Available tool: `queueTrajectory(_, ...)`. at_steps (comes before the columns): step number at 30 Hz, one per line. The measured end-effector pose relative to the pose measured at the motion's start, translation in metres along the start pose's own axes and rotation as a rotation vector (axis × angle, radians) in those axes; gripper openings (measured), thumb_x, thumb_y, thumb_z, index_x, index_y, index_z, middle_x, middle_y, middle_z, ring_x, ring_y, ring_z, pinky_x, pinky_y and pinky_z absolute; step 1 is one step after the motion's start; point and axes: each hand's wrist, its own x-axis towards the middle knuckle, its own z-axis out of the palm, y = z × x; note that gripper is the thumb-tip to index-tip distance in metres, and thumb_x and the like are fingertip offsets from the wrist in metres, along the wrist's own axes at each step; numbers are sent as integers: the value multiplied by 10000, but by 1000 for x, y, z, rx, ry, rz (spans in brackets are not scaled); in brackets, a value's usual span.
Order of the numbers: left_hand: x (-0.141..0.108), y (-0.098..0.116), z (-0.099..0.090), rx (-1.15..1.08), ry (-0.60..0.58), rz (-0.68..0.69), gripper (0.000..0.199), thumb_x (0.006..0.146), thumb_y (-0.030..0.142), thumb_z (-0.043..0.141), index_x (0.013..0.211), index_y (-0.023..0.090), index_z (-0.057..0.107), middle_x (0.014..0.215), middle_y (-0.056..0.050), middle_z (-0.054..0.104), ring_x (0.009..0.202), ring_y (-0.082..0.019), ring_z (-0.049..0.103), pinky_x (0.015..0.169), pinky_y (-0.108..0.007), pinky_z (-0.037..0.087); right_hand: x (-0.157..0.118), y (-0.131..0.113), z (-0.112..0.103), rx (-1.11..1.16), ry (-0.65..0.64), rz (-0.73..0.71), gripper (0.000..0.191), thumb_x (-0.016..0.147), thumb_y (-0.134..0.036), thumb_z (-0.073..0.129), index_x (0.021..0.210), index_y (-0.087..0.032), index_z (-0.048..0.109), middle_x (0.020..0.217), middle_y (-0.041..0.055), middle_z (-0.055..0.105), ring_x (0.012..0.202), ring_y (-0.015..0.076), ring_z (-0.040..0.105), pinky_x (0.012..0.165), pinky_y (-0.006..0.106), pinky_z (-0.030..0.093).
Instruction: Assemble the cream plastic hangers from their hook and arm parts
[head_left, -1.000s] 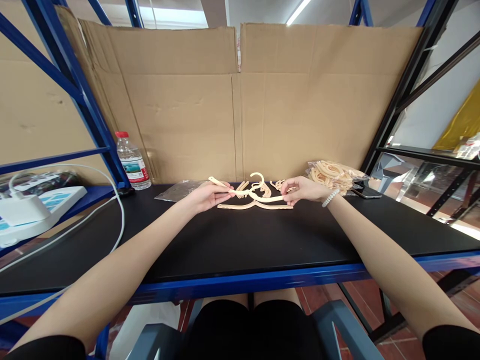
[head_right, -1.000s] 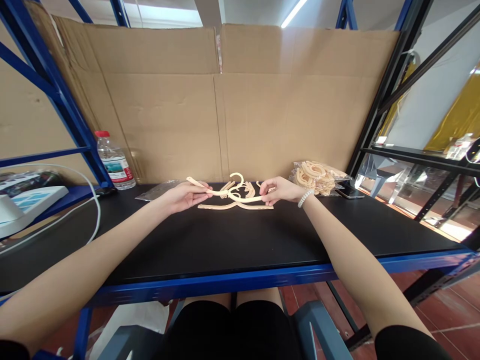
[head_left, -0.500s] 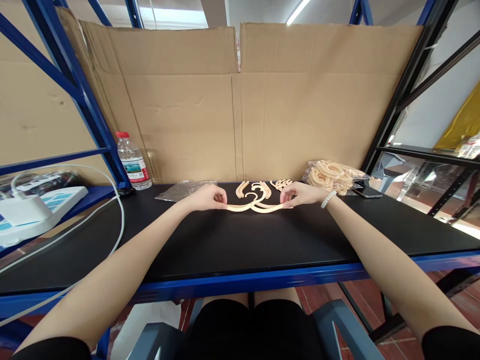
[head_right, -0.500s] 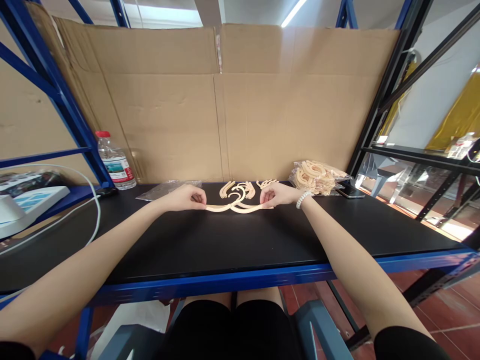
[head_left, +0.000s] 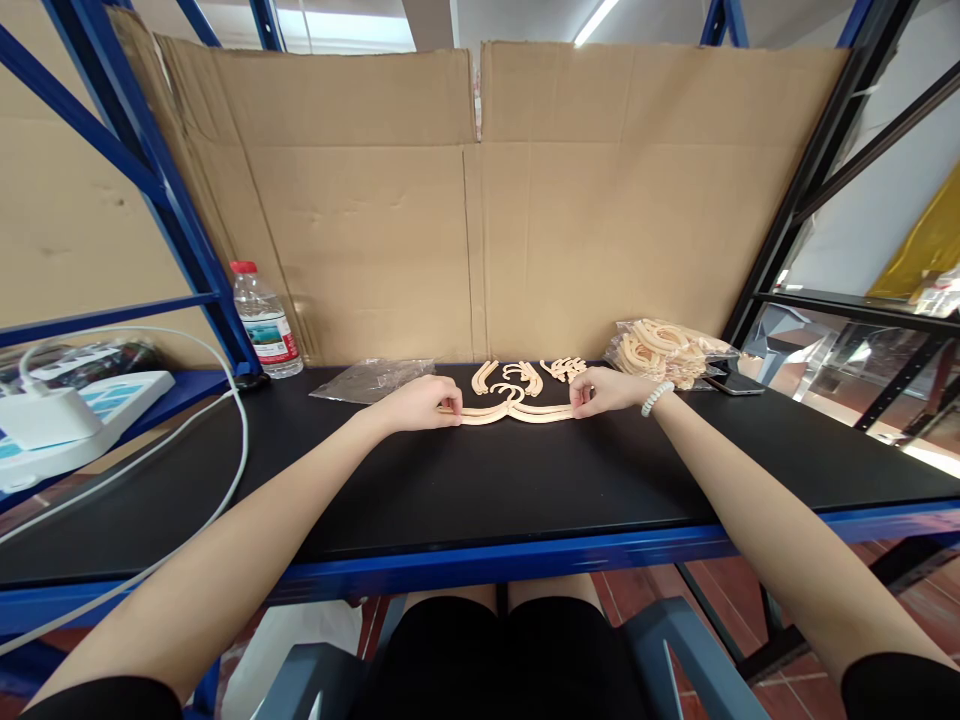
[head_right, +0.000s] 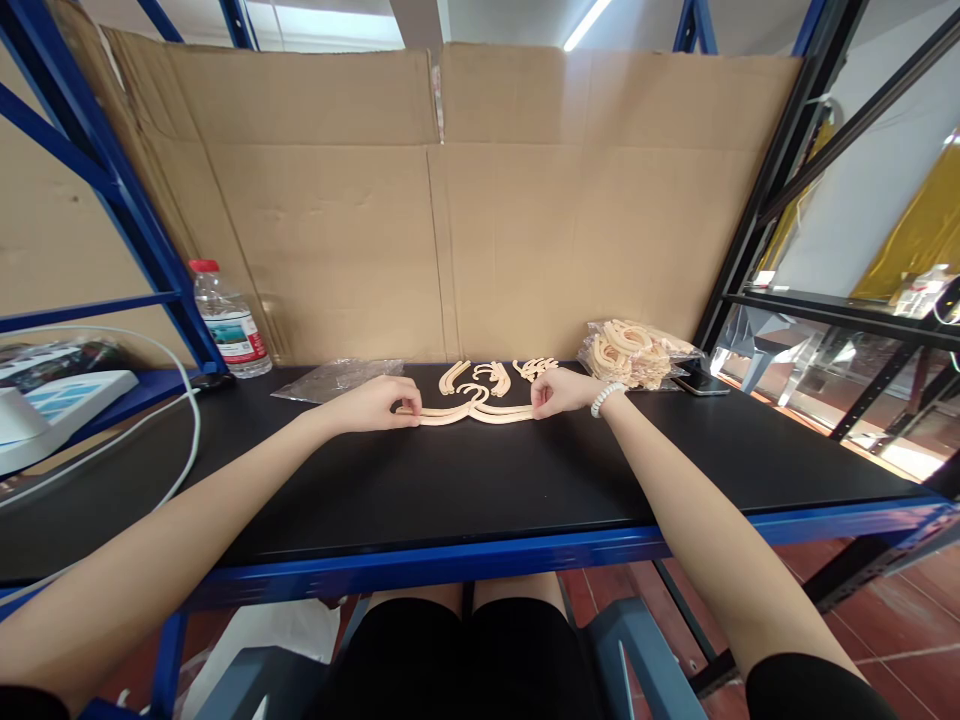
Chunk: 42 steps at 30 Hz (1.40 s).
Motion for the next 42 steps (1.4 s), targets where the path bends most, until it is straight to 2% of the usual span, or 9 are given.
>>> queueTrajectory(3,0,-1,0,9,3,-12,93,733,280,627,728,198,670,798,-20,600,747,-173,558,662,-257,374,0,-4,1,17,21,-17,196,659,-333,659,728,-156,616,759,51,647,713,170,582,640,277,462)
queueTrajectory(8,-1,-1,-1,6,-18,-43,128,730,249,622,846,207,657,882,-30,646,839,-199,583,687,-259,378,2,-10,5,3,75,-80,396,661,-451,691,903,-142,637,923,79,630,735,157,543,627,273,442)
queueTrajectory(14,0,-4,2,-45,-19,-25,101,753,222,577,802,213,664,765,-10,673,754,-183,605,668,-252,389,4,-7,6,0,29,9,296,692,-403,679,862,-161,674,829,54,665,753,172,571,653,273,436)
queueTrajectory(19,3,-8,9,-67,52,-1,106,744,232,597,813,215,675,804,-22,690,760,-190,614,673,-257,395,3,-6,4,0,34,21,249,686,-366,677,834,-166,675,811,48,676,731,171,584,652,278,442)
queueTrajectory(36,1,-6,9,40,-2,-35,119,810,223,564,883,204,655,889,-28,690,821,-192,622,702,-265,399,6,0,7,-47,98,15,233,703,-327,645,858,-155,670,856,62,675,729,162,576,654,268,443)
queueTrajectory(42,1,-5,7,119,31,-6,155,837,260,508,860,200,649,896,-38,662,843,-202,592,722,-282,408,4,0,5,-73,168,12,242,748,-367,613,862,-165,681,896,62,687,741,172,603,651,267,457)
